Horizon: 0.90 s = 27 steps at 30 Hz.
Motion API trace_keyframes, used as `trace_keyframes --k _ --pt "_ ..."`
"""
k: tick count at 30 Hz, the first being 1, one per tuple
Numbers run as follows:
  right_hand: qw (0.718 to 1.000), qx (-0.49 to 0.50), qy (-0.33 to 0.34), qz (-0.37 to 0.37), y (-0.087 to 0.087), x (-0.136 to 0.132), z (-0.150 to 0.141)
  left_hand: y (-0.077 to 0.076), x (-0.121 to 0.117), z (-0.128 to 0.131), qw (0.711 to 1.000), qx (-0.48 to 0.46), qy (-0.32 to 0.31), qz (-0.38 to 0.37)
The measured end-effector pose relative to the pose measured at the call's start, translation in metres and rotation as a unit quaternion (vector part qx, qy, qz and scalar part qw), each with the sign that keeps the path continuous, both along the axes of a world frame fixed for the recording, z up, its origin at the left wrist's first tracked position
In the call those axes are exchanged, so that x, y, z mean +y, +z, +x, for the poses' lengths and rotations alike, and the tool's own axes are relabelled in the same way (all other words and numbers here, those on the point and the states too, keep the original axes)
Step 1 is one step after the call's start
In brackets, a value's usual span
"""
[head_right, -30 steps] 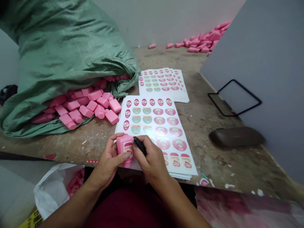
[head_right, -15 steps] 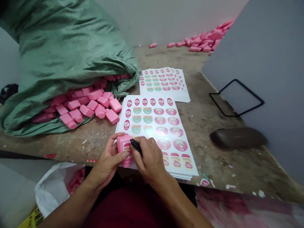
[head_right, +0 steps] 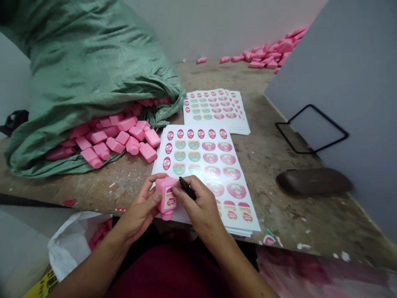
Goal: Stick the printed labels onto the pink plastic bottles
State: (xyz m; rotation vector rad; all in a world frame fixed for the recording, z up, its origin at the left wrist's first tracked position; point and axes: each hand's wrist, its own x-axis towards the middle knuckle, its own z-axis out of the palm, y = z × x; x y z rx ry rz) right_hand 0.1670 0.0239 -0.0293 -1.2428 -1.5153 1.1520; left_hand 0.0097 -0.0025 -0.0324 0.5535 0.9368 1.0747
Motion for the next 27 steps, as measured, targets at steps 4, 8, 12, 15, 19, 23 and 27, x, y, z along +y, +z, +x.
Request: trace_keyframes --k 4,8,12,15,19,23,27 --pt "0.993 -0.057 -0.015 0.106 -0.002 -0.004 -0.006 -0.002 0.003 -0.003 0.999 -0.038 0.01 -0.012" --pt "0.991 -0.055 -0.028 0.116 -0.005 -0.009 -0.012 0.0 0.006 -0.005 0.997 -0.064 0.032 -0.028" --pt "0.999 0.011 -0.02 0.042 -0.003 -0.01 -0.013 0.002 0.007 -0.005 0.996 -0.074 0.037 -0.04" --pt "0.995 0.08 -0.019 -0.048 -0.002 -0.007 -0.009 0.001 0.008 -0.007 0.995 -0.082 0.04 -0.04" --pt "0.988 0.111 -0.037 -0.102 -0.005 -0.003 -0.002 -0.002 0.009 -0.01 0.994 -0.089 0.041 -0.048" --pt "0.992 0.075 -0.016 -0.097 -0.005 -0.003 -0.003 -0.002 0.008 -0.009 0.995 -0.093 0.034 -0.032" --pt "0.997 0.054 0.0 -0.058 -0.002 -0.004 -0.008 0.001 0.006 -0.006 0.997 -0.067 0.021 -0.018"
